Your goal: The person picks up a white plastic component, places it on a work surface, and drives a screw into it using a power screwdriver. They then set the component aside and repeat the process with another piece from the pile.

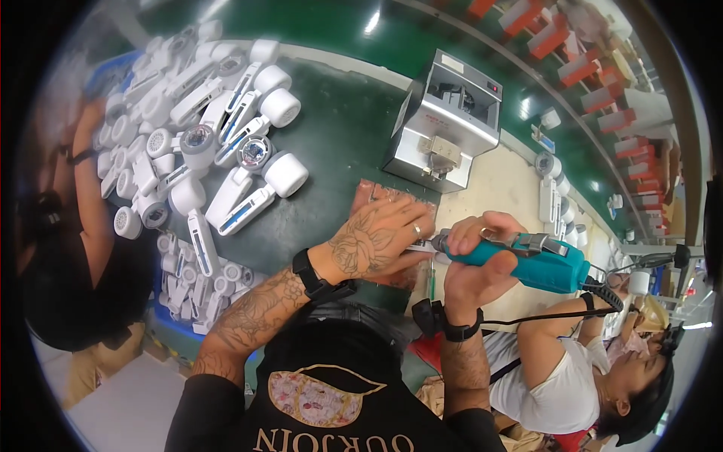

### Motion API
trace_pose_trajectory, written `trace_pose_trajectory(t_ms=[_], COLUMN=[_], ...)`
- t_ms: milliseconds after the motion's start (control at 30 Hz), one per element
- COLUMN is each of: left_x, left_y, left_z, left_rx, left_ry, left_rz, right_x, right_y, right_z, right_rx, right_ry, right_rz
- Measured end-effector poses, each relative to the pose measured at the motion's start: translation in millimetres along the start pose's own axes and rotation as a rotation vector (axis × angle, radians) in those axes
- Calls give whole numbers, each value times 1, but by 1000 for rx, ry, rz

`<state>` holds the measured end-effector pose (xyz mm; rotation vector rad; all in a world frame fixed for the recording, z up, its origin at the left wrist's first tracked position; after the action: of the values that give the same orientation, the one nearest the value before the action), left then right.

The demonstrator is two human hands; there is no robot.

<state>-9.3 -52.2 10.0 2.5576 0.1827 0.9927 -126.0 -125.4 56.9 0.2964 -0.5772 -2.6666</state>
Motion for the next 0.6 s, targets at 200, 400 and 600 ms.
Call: trace_pose_trajectory(t_ms=[200, 400, 600], left_x=[2, 5, 9], left_y=[4, 14, 12], left_z=[4, 10, -2], left_rx=[-69, -43, -40], left_ry=[-39, -146, -117], left_rz=[-23, -1, -123], right_x=[-1, 1, 4], right_y=[3, 12, 6], right_z=[0, -4, 5], right_rx=[5, -9, 1], right_ry=[-12, 16, -13], right_rz=[28, 57, 39])
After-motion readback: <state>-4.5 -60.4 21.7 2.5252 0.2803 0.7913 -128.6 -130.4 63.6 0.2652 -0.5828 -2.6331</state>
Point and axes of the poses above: each hand's wrist, its own y-axis towards the middle knuckle, its own x-axis out of the back of the hand, z = x × y, the point moved 4 cm from there along y, towards the middle knuckle, and after that the axes turned 7 degrees about -y, right-handed, at the moved point
